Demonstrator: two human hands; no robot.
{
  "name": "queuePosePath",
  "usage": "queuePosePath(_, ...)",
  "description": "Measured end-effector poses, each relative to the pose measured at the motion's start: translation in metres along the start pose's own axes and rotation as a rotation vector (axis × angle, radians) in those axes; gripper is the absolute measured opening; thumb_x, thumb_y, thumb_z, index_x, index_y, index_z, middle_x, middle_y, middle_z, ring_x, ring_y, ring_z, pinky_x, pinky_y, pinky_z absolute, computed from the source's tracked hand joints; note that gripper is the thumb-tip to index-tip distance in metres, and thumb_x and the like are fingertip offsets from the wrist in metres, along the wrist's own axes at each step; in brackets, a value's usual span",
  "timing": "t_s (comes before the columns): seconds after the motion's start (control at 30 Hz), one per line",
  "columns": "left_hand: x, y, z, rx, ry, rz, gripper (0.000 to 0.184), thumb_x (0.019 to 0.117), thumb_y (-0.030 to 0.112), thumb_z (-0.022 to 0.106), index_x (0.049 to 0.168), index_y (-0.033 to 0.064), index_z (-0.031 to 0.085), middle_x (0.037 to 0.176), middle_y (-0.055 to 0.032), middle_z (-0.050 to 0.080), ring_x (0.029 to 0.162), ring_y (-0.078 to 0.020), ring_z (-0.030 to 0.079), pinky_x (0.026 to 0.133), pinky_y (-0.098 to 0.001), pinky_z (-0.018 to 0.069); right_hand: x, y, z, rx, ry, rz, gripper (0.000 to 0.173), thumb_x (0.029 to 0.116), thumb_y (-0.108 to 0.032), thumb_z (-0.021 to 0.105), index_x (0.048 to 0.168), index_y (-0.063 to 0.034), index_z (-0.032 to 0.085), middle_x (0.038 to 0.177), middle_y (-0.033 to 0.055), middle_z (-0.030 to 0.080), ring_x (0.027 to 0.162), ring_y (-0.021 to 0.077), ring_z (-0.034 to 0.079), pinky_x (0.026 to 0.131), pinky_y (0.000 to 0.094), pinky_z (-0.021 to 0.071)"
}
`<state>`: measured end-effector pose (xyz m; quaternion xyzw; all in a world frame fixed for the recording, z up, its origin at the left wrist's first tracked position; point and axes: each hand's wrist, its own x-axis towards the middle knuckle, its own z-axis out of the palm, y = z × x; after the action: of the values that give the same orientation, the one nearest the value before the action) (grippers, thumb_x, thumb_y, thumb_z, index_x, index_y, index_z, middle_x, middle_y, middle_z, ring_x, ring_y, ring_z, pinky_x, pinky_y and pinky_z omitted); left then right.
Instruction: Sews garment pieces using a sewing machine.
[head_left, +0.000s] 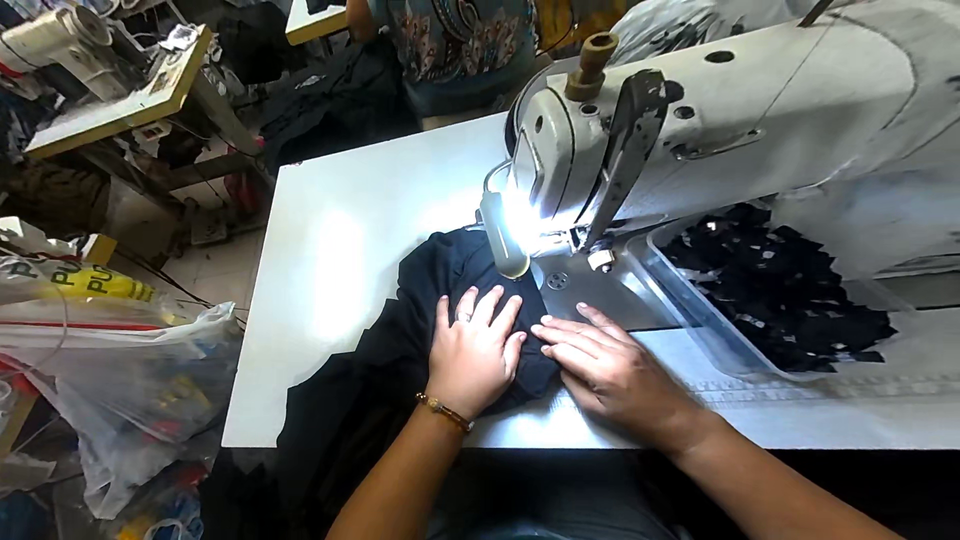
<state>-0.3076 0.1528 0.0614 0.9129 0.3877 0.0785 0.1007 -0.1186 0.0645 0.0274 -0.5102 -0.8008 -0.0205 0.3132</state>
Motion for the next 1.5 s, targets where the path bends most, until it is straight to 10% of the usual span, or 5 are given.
queuePosePath(0.87,0.036,-0.025,-0.016,-0.074,-0.084,-0.031,0.047,0.1091,0.038,0.042,0.153,0.0242,0.050,0.162,0.0013,0.043,0.154,-0.0265,0.031,0.124,-0.0613,0.0133,0.041,0.006,0.010,0.020,-0.001,0.127,0.024,0.0901,-0.003,0.051,0.094,0.0067,0.072,0.120,0.0198,0.073,0.124,0.0368,0.065,0.112,0.0593,0.0411)
queuePosePath(1.03,0.006,-0.030,-0.020,-0.080,0.142,0.257,0.033,0.0978,0.043,0.064,0.108,0.0145,0.078,0.136,-0.0042,0.067,0.144,-0.0313,0.046,0.120,-0.0657,0.0247,0.040,0.012,0.010,0.012,-0.021,0.088,0.025,0.0909,-0.004,0.050,0.095,0.0068,0.072,0.121,0.0205,0.072,0.123,0.0371,0.065,0.114,0.0606,0.0395)
queuePosePath(1.37,-0.035,0.009,-0.050,-0.246,0.085,0.583,0.018,0.0944,0.027,0.069,0.081,0.0166,0.074,0.073,0.0056,0.067,0.089,-0.0128,0.067,0.122,-0.0574,0.0220,0.037,0.004,0.007,-0.015,-0.010,-0.070,0.026,0.0918,-0.008,0.053,0.101,0.0025,0.075,0.113,0.0208,0.074,0.114,0.0407,0.069,0.110,0.0661,0.0400)
queuePosePath(1.43,-0.026,0.017,-0.049,-0.387,0.140,0.526,0.015,0.0939,0.025,0.067,0.091,0.0122,0.075,0.080,0.0015,0.070,0.090,-0.0143,0.068,0.119,-0.0571,0.0305,0.020,-0.009,0.004,0.020,0.030,-0.118,0.026,0.0948,-0.011,0.053,0.098,0.0022,0.075,0.107,0.0189,0.075,0.112,0.0371,0.070,0.110,0.0603,0.0423)
queuePosePath(1.5,-0.019,0.017,-0.042,-0.263,0.127,0.312,0.033,0.1013,0.029,0.056,0.126,0.0127,0.071,0.115,-0.0061,0.072,0.121,-0.0234,0.063,0.120,-0.0612,0.0260,-0.003,-0.015,0.002,0.013,0.060,-0.153,0.023,0.0938,-0.011,0.052,0.093,0.0009,0.072,0.107,0.0181,0.074,0.114,0.0343,0.068,0.111,0.0533,0.0443)
